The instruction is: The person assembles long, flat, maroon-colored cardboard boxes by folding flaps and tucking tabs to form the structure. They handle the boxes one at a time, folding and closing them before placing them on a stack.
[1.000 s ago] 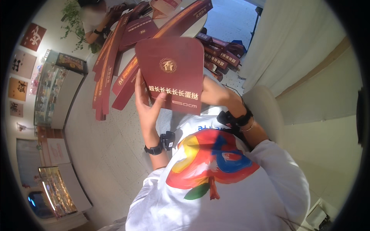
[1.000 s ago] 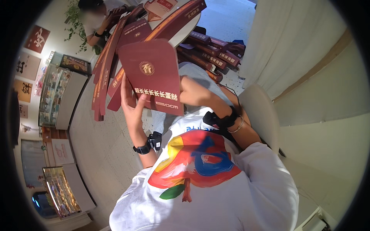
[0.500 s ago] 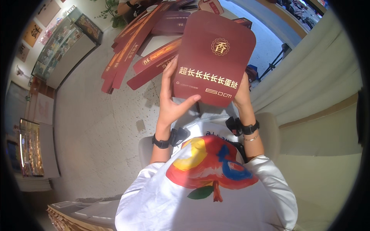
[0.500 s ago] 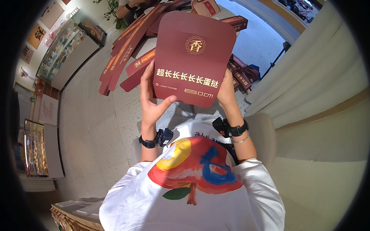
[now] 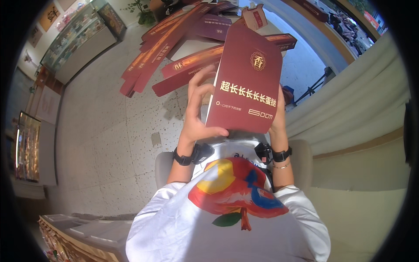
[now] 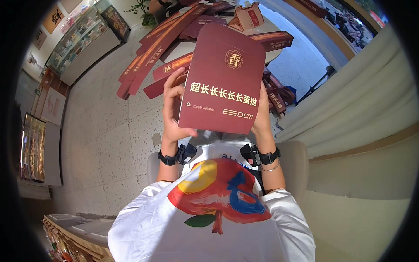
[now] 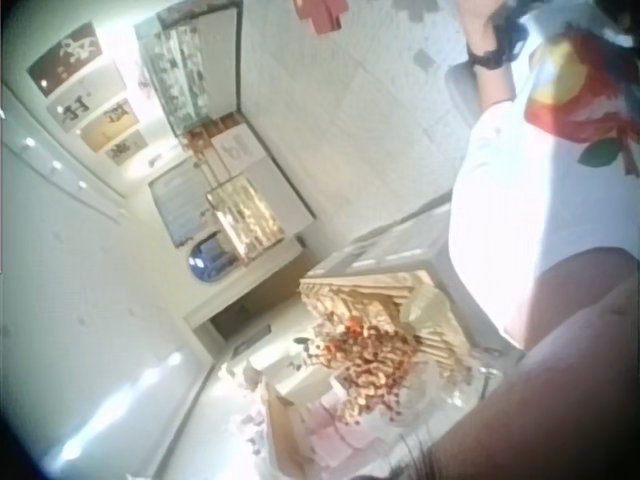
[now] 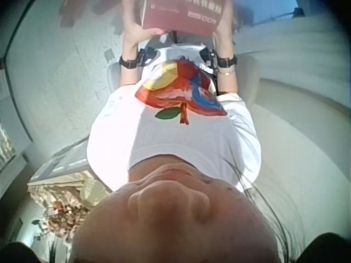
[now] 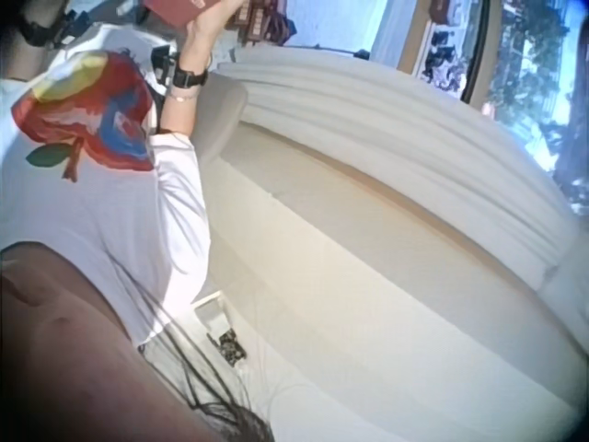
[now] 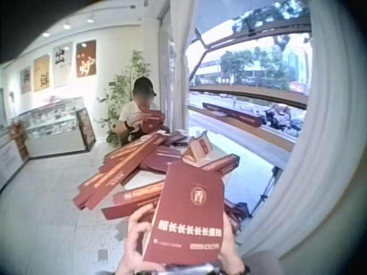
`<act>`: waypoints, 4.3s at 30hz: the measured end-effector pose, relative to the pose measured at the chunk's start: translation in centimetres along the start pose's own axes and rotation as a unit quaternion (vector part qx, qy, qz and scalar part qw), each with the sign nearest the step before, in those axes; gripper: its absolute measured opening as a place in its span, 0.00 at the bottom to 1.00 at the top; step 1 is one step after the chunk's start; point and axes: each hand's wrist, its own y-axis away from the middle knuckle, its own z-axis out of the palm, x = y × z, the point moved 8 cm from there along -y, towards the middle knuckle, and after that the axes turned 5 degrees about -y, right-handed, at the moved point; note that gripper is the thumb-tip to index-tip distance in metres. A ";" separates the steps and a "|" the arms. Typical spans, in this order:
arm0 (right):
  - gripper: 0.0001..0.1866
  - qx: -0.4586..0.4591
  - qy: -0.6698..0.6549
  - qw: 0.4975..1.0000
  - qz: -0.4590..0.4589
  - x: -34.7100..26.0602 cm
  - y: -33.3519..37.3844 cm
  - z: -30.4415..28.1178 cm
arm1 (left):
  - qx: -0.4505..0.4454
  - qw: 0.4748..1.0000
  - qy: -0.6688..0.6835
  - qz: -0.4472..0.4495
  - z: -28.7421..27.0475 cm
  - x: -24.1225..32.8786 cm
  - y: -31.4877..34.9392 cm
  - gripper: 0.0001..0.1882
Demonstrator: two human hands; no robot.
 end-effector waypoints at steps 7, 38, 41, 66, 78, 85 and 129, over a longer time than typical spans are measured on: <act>0.37 -0.048 -0.017 0.998 0.033 1.0 0.8 2.3 | 0.049 0.963 -0.173 0.200 -2.2 5.5 0.3 0.25; 0.41 -0.038 0.142 0.983 -0.107 -4.3 3.0 3.7 | 0.215 0.976 0.026 0.027 -2.1 2.8 1.7 0.19; 0.40 -0.066 0.148 0.980 -0.119 -4.4 2.8 3.5 | 0.206 0.977 0.018 0.046 -2.1 3.1 1.7 0.18; 0.15 -0.087 0.256 0.941 -0.202 -7.8 3.2 3.3 | 0.041 0.994 0.012 -0.099 -0.2 3.4 0.5 0.09; 0.09 -0.152 0.282 0.911 -0.261 -9.0 3.3 5.7 | -0.023 0.991 0.026 -0.126 0.2 2.1 0.7 0.10; 0.11 -0.144 0.319 0.884 -0.311 -9.5 3.0 5.6 | -0.026 0.995 -0.052 -0.086 0.1 3.8 0.3 0.10; 0.06 -0.017 0.210 0.946 -0.247 -6.6 -0.1 5.6 | 0.029 0.963 0.094 -0.250 1.0 -0.9 0.6 0.10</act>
